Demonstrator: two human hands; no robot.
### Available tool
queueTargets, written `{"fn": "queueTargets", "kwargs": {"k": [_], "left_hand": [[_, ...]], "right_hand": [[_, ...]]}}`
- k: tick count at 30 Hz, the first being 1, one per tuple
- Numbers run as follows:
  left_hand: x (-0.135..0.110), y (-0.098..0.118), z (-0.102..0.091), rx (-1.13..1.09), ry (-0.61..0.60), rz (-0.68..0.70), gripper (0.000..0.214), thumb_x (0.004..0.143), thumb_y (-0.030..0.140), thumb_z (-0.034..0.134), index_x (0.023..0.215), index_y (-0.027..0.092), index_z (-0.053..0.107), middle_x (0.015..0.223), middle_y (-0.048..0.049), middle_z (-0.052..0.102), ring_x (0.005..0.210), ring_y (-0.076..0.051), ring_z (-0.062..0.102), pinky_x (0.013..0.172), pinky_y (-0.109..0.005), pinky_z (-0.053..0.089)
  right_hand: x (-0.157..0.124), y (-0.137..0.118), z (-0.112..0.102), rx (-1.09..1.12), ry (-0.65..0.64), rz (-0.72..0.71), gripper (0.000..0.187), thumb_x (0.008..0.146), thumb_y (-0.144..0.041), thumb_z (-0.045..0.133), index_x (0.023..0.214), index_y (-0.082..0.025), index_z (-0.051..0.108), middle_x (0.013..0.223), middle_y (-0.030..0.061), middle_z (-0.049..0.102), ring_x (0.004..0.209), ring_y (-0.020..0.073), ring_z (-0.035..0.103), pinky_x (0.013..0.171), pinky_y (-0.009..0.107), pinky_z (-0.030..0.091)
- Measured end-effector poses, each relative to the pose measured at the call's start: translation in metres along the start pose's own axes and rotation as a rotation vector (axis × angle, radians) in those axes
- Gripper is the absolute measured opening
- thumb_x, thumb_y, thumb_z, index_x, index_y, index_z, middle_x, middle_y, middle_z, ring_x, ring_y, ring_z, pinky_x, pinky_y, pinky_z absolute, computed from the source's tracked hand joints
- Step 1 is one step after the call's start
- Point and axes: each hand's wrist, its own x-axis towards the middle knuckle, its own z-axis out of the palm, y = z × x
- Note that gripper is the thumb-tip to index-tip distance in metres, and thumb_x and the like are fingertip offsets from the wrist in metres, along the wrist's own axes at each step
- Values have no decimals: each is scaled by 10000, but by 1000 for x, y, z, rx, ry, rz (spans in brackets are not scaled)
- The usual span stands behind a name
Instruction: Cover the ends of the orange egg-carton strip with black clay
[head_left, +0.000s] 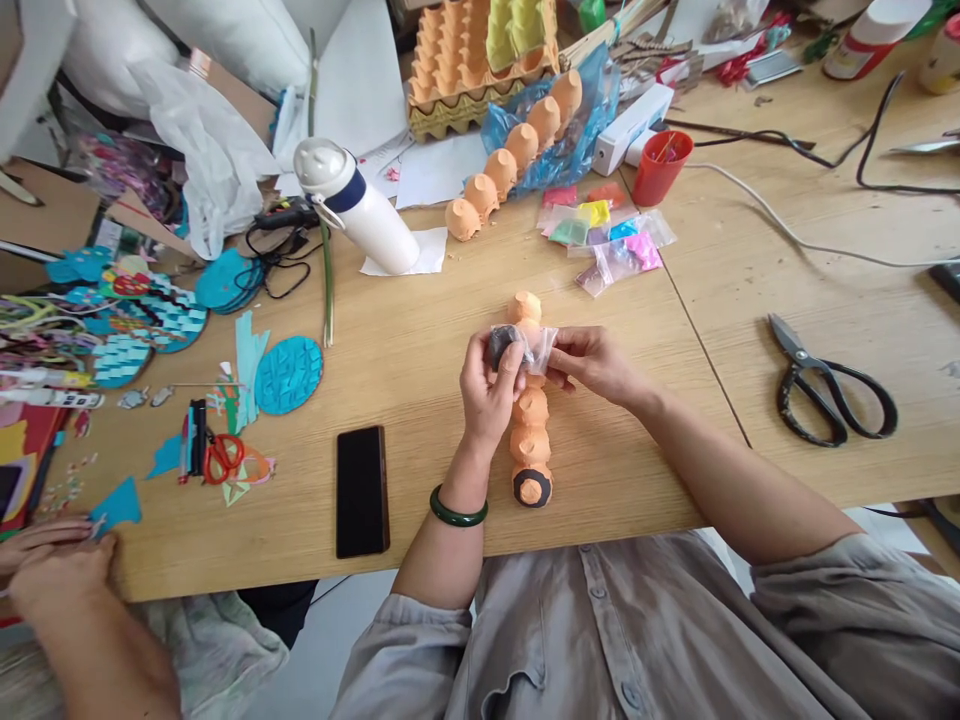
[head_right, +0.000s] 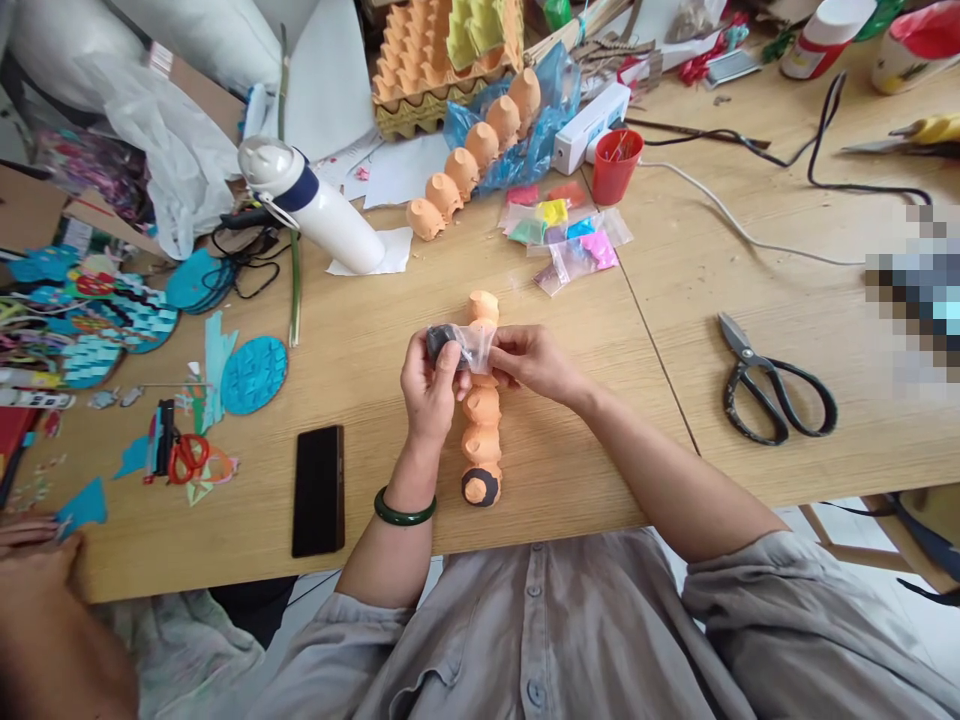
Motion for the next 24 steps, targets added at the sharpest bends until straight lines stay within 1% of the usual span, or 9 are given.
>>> {"fn": "queueTargets", "kwargs": {"k": [3, 6, 9, 12, 14, 17, 19, 21, 24], "left_hand": [[1, 3, 0, 0, 28, -43, 393, 908, 575, 742, 902, 220, 573, 556, 88, 473, 429, -50, 429, 392, -172, 343], [3, 3, -1, -72, 32, -83, 424, 876, 573, 779, 856, 214, 553, 576, 91, 487, 412, -33, 394, 373, -168, 327], [5, 3, -2, -96, 21, -97, 423, 873, 559, 788, 842, 209, 552, 578, 94, 490, 402, -29, 391, 367, -169, 344], [6, 4, -3, -78, 61, -89, 429, 875, 569, 781, 846, 209, 550, 585, 90, 507, 412, -31, 417, 376, -169, 369], [6, 3, -3, -63, 80, -80, 433, 878, 577, 775, 851, 212, 545, 592, 88, 508, 425, -36, 435, 382, -171, 379], [6, 1, -3, -42, 71, -73, 415, 904, 585, 742, 871, 216, 555, 584, 90, 485, 434, -47, 451, 390, -181, 388], [5, -1, -2, -27, 61, -68, 400, 916, 593, 724, 909, 220, 579, 589, 86, 489, 442, -55, 464, 395, -190, 391], [4, -1, -2, -9, 58, -60, 393, 927, 606, 704, 975, 227, 611, 597, 81, 495, 446, -64, 471, 400, -203, 394], [3, -3, -4, 34, 59, -51, 409, 949, 630, 659, 1055, 236, 641, 600, 75, 493, 429, -68, 447, 400, -220, 382]], "right_hand": [[-1, 1, -4, -71, 23, -35, 535, 875, -600, 779, 648, -157, 582, 510, -32, 521, 438, 52, 434, 417, 198, 308], [0, -1, -13, -123, 70, -46, 477, 906, -531, 758, 661, -156, 595, 494, -35, 510, 424, 53, 419, 412, 203, 275], [2, 0, -16, -125, 98, -31, 419, 904, -513, 751, 715, -167, 609, 521, -32, 521, 437, 71, 431, 422, 220, 294], [4, 3, -10, -158, 255, -152, 370, 823, -435, 842, 779, -203, 557, 618, -42, 522, 518, 84, 439, 477, 235, 329], [3, 4, -6, -263, 327, -272, 344, 809, -350, 853, 781, -212, 539, 668, -45, 497, 572, 88, 417, 529, 249, 338], [2, 3, -5, -429, 276, -403, 175, 895, -291, 749, 800, -204, 629, 690, -35, 454, 613, 109, 398, 576, 278, 339], [2, 3, -7, -476, 215, -448, 131, 923, -279, 707, 820, -200, 693, 691, -30, 439, 621, 117, 395, 590, 291, 335], [2, 4, -8, -458, 167, -446, 143, 921, -282, 715, 809, -193, 721, 688, -33, 424, 615, 113, 375, 589, 293, 318], [3, 7, -7, -358, 118, -384, 165, 904, -310, 751, 794, -186, 741, 686, -40, 397, 611, 106, 347, 578, 284, 302]]}}
